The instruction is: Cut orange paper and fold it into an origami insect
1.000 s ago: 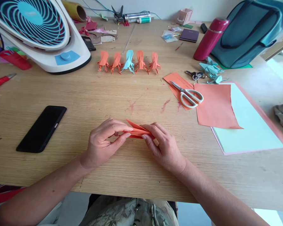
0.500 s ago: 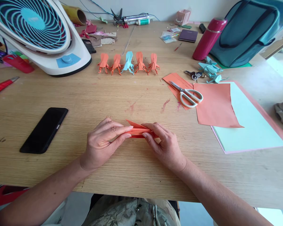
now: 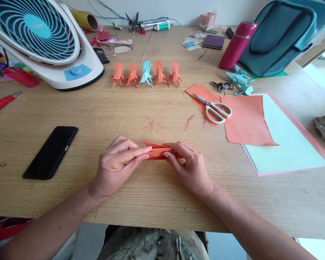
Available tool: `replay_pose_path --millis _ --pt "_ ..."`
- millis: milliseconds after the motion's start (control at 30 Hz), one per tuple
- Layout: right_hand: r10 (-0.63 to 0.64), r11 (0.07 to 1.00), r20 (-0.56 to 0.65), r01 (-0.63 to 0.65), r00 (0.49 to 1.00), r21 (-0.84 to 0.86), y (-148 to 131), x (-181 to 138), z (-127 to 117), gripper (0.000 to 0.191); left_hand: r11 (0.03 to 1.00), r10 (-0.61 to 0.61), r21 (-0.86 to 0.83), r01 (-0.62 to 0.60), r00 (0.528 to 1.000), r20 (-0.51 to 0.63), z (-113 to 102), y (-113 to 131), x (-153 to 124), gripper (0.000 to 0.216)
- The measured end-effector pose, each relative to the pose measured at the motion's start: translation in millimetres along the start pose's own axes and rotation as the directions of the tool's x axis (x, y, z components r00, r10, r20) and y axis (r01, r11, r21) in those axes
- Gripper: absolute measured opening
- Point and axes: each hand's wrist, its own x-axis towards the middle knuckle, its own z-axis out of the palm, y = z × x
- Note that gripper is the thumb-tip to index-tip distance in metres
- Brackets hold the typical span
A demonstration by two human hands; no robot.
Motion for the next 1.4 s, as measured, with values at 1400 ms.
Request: replay_pose_path --millis 1400 --pt "-0.407 0.875 0.157 0.433 0.9 -0.216 -0.9 13.3 -25.3 0.005 0.985 0.106 0.133 -0.11 0.994 0.036 -13.8 8.4 4.6 0.024"
